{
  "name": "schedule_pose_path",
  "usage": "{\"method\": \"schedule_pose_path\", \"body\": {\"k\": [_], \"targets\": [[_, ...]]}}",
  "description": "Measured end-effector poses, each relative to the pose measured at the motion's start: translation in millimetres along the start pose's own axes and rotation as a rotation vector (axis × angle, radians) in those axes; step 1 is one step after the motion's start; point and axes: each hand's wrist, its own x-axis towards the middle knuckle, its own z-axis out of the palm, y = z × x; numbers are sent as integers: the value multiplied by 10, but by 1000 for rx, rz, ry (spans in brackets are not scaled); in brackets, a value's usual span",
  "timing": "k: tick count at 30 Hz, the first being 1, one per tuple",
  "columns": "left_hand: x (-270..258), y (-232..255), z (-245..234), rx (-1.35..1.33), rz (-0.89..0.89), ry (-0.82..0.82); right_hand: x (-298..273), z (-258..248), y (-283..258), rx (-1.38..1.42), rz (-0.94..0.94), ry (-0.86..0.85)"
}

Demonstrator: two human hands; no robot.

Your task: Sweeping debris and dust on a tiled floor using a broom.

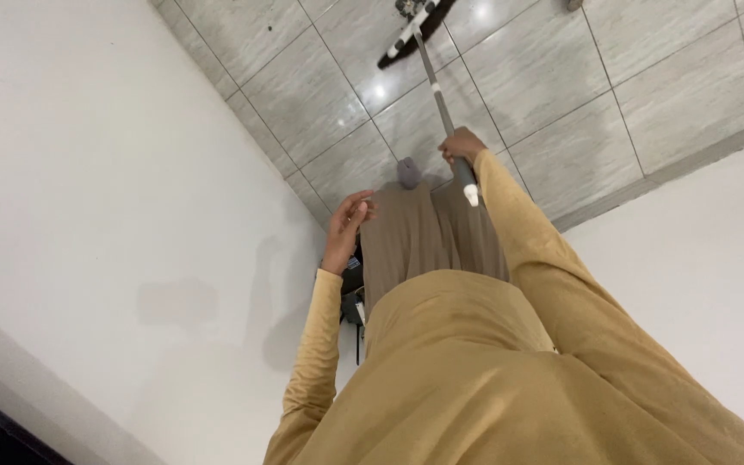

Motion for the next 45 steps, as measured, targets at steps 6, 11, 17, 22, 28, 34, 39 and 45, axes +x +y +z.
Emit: {"method": "schedule_pose_path", "body": {"k": [6,11,17,22,28,34,39,45], "targets": [[-58,235,187,113,-43,53,-39,-364,-708,-36,-147,19],[232,224,551,134,-69,27,117,-1616,847,-387,-462,242],[746,453,1287,84,-25,-168,-1915,-3512,2198,-782,-63,698],[1119,690,1798,161,11,-281,-2856,-4485,3203,-733,274,877],[1270,853,2100,202,39,-338,-1784,-4315,3495,-766,309,1067],[1305,795,2045,256,1,-278,-1186,-3173,2057,-748,297,770],[1364,876,1967,209,-49,-167,-648,-2615,1022,-782,-117,744],[1548,1099,1811,233,-72,-138,162,-2030,-270,-488,-280,537]]}}
